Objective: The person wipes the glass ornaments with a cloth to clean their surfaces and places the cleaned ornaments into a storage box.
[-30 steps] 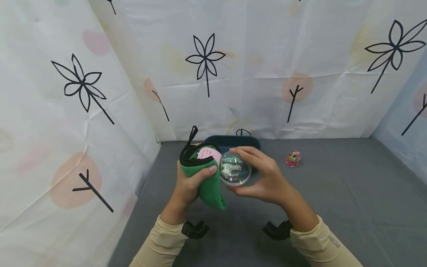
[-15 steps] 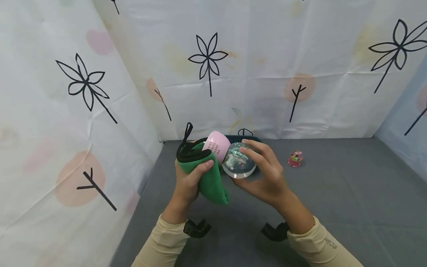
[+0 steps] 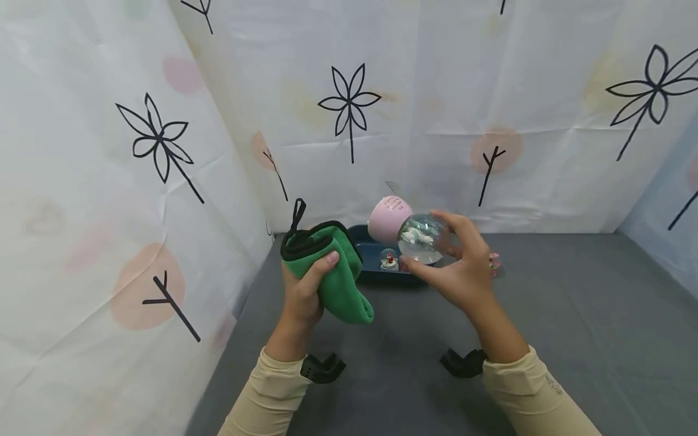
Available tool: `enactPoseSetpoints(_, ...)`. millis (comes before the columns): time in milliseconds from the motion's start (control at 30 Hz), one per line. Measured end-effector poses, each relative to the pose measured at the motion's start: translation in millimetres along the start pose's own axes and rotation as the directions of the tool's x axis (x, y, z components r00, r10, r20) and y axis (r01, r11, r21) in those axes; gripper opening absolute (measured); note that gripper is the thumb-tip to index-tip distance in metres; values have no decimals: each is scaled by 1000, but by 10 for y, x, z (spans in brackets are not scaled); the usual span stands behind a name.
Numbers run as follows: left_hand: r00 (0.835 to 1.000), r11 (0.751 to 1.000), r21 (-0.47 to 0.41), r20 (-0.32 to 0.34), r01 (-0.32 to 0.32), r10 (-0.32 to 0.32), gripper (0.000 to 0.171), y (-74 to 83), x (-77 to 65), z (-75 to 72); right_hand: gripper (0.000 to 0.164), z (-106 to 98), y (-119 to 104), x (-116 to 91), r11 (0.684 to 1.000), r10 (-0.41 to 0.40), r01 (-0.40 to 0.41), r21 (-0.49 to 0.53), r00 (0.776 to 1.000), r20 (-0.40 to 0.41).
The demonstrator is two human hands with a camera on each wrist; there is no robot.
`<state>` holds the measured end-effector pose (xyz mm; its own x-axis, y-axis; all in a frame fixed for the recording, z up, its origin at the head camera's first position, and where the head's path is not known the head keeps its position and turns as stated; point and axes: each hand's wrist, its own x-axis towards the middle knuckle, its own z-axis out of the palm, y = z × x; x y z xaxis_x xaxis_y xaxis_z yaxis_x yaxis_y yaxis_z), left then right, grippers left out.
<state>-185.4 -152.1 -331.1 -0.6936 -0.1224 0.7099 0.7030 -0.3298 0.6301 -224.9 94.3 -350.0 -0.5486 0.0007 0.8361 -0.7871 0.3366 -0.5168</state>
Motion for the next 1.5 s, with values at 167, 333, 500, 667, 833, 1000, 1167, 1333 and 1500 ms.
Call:
enactPoseSetpoints(167,1000,1000,4,1,2,-2,17,5,-1,-16,82,137,123,115,981,195,-188,-56,970,144)
enactPoseSetpoints(333,999,1000,1,33,-22,22,13,12,3,-13,81,302,301,226,975,220,-201,-92,926,308)
enactPoseSetpoints(500,998,999,30,36,-43,42,3,49,5,10,82,512,487,392,979,182,-120,-166,883,433)
enactPoseSetpoints(667,999,999,39,34,-34,33,9,42,19,10,83,700,635,519,963,243,-136,-233,813,530)
enactPoseSetpoints(833,998,999,36,59,-25,23,17,-1,28,5,85,860,745,557,940,317,-162,-301,743,589)
enactPoseSetpoints(1000,999,999,46,44,12,-14,18,-42,-29,-20,84,1040,834,468,919,370,-160,-359,663,651)
enactPoseSetpoints(1167,997,999,48,71,22,-25,17,-61,-79,-30,80,1158,910,335,913,391,-164,-373,610,689)
enactPoseSetpoints(1333,997,999,44,75,19,-23,16,-71,-77,-25,80,1208,975,282,911,402,-184,-369,595,696)
enactPoseSetpoints(1500,999,997,62,38,36,-39,19,-63,-33,-38,84,1245,997,365,929,368,-196,-315,598,712)
